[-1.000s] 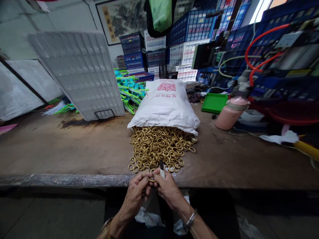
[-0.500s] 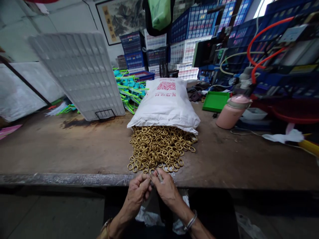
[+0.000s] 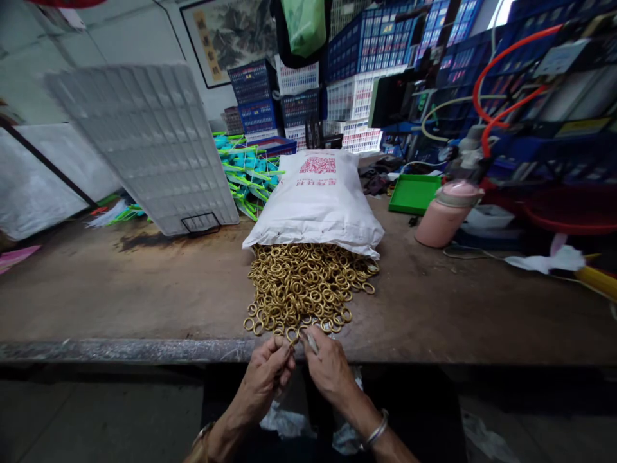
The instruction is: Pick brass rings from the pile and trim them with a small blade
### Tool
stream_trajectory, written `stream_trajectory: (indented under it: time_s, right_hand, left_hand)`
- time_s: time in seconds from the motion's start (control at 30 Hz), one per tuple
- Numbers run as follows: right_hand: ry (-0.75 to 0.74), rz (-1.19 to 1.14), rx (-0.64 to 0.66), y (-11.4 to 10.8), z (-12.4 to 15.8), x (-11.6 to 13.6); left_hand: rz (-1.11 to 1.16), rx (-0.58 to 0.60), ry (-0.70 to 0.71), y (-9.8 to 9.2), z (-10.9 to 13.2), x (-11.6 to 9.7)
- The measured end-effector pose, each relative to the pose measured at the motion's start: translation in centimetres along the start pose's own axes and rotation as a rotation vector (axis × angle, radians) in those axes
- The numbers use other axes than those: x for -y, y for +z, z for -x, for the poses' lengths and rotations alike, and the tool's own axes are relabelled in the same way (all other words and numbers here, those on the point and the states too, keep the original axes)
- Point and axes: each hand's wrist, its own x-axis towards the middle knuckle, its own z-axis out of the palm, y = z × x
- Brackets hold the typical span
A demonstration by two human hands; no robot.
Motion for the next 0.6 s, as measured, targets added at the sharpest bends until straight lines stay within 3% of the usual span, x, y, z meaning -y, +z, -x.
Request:
stream_trajectory:
  time_s: [0.13,0.23,0.43,0.6]
  right_hand:
    - [-0.085,0.261,0.135,0.4,0.8,-0.2]
    - [-0.092,0.406,0.145,0.6,1.0,-0.4]
    - [-0.016,0.655,0.028,-0.3,-0.2,-1.3]
    - [-0.106,0.578,-0.081,0.2,-0.4,-1.2]
  left_hand:
    - [-0.021,-0.030,0.007,0.2,0.0,-0.4]
    - [-0.049,-0.055,0.013,0.4,0.4,-0.8]
    - [0.025,0.040,-0.024,0.3,2.5,-1.1]
    - [0.287,0.050,-0.070,-0.9,2.4,-0.1]
